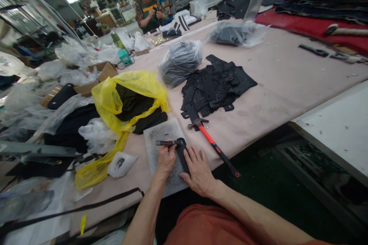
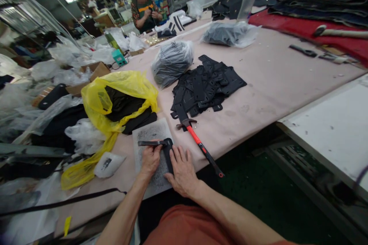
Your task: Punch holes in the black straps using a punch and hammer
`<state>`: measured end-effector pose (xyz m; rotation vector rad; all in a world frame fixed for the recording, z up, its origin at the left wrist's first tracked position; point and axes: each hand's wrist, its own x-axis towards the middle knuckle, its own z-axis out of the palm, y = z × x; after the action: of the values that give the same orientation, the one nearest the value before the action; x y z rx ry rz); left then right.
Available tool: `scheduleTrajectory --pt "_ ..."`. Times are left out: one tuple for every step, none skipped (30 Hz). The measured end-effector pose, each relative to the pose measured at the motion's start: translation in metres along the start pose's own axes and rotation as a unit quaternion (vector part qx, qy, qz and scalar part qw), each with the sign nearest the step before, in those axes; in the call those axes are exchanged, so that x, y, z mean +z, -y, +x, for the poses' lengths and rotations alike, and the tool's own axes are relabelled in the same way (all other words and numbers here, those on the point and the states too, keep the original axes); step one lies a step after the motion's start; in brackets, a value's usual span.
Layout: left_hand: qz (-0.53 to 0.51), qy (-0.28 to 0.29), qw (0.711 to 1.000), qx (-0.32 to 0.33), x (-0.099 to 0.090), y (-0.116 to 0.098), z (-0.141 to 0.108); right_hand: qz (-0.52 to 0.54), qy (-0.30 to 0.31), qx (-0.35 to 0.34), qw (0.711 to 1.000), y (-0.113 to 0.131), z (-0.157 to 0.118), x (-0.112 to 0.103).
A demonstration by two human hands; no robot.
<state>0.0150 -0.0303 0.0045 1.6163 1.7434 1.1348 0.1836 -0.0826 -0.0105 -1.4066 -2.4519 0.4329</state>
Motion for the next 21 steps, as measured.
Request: scheduleTrajectory --pt "0.005 0.001 1.000 0.002 0.000 0.000 0.000 -0.004 -0.006 0.005 1.000 0.003 -0.001 0.003" --pt "0.009 0.001 1.000 0.005 0.001 0.001 0.000 -0.004 -0.012 0.008 1.000 0.004 -0.001 0.004" --pt "0.013 0.000 1.000 0.008 0.001 0.001 0.000 -0.003 -0.016 0.010 1.000 0.005 -0.001 0.006" --pt "0.016 0.001 1.000 0.013 0.000 0.002 0.000 0.000 -0.018 0.011 1.000 0.005 0.000 0.006" --pt "0.019 0.002 1.000 0.018 0.001 0.002 0.000 0.003 -0.019 0.012 1.000 0.005 0.000 0.006" --pt "0.023 0.004 0.999 0.023 0.001 0.002 0.001 0.008 -0.019 0.012 1.000 0.004 0.000 0.006" --pt "0.027 0.007 0.999 0.028 0.001 0.002 0.001 0.012 -0.018 0.012 1.000 0.003 0.001 0.006" --pt "0.031 0.009 0.999 0.031 0.002 0.002 0.002 0.017 -0.017 0.012 1.000 0.003 0.001 0.005" --pt "0.034 0.010 0.999 0.032 0.003 0.002 0.002 0.022 -0.017 0.012 1.000 0.002 0.001 0.005" --pt "0.037 0.010 0.999 0.032 0.005 0.002 0.003 0.028 -0.016 0.013 0.999 0.002 0.001 0.004" --pt "0.040 0.007 0.999 0.031 0.006 0.002 0.003 0.032 -0.014 0.016 0.999 0.002 0.001 0.003" --pt "0.042 0.004 0.999 0.029 0.007 0.002 0.003 0.036 -0.011 0.018 0.999 0.002 0.001 0.002" --pt "0.043 0.000 0.999 0.027 0.008 0.002 0.002 0.040 -0.009 0.021 0.999 0.002 0.001 0.001" --pt "0.045 -0.004 0.999 0.026 0.009 0.002 0.002 0.044 -0.006 0.023 0.999 0.002 0.001 0.001" --pt "0.045 -0.006 0.999 0.025 0.010 0.002 0.002 0.048 -0.004 0.024 0.999 0.002 0.002 0.001" --pt "0.044 -0.009 0.999 0.025 0.010 0.002 0.002 0.052 -0.002 0.025 0.998 0.002 0.002 0.000" --pt "0.043 -0.010 0.999 0.023 0.011 0.002 0.001 0.057 -0.002 0.025 0.998 0.002 0.002 0.000" --pt "0.042 -0.010 0.999 0.021 0.011 0.002 0.001 0.061 -0.002 0.024 0.998 0.001 0.002 0.001" --pt "0.042 -0.010 0.999 0.019 0.011 0.001 0.001 0.064 -0.003 0.025 0.998 0.001 0.002 0.001" --pt "0.044 -0.011 0.999 0.017 0.011 0.001 0.001 0.065 -0.004 0.025 0.998 0.001 0.003 0.001" --pt "0.047 -0.011 0.999 0.016 0.012 0.001 0.001 0.067 -0.005 0.025 0.997 0.000 0.003 0.002"
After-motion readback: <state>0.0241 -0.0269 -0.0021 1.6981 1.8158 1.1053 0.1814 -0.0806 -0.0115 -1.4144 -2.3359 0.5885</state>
